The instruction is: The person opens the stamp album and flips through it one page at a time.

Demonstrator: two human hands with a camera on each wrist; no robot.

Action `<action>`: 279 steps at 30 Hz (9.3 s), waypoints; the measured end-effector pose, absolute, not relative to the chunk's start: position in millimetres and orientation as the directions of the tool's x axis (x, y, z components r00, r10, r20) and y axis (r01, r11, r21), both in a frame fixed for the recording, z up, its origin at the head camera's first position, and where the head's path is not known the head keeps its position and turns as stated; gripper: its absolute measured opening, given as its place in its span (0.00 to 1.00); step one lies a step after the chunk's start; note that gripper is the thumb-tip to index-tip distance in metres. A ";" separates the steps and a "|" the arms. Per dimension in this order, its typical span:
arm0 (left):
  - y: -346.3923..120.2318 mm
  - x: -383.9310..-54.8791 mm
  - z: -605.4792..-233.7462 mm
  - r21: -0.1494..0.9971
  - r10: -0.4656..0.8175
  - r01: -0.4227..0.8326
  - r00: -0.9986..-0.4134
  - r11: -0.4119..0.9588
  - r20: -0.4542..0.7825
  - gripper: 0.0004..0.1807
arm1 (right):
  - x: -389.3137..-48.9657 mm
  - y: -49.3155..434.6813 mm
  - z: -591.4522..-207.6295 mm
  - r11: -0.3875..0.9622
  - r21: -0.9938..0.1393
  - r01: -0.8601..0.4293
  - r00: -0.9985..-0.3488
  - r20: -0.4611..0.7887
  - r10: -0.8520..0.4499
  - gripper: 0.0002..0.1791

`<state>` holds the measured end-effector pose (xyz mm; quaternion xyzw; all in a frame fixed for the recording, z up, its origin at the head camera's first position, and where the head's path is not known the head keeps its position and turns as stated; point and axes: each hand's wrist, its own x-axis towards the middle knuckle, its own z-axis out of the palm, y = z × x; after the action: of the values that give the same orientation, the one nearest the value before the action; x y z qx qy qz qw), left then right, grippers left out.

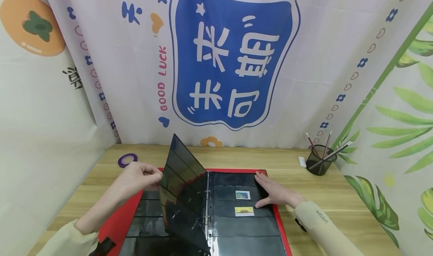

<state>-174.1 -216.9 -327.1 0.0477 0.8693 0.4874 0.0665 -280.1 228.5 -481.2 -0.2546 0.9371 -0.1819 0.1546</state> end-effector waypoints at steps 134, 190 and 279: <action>-263.8 -195.2 -492.0 0.198 0.421 0.421 -0.906 0.885 0.045 0.50 | -275.5 231.9 -485.8 0.769 -0.412 -0.488 -0.820 -0.084 -0.566 0.62; -263.6 -196.3 -493.4 0.205 0.415 0.415 -0.909 0.887 0.045 0.51 | -270.8 228.7 -387.0 0.412 -0.911 0.006 -0.812 -0.245 -0.530 0.14; -181.4 -180.5 -324.9 0.774 0.155 0.183 -0.982 0.606 0.111 0.23 | -247.5 179.2 -455.0 0.752 -0.562 -0.344 -0.847 -0.159 -0.507 0.48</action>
<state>-180.5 -181.4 -324.9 0.0942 0.8960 0.4336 -0.0163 -247.5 179.2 -455.0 -0.2304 0.9235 -0.2660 0.1527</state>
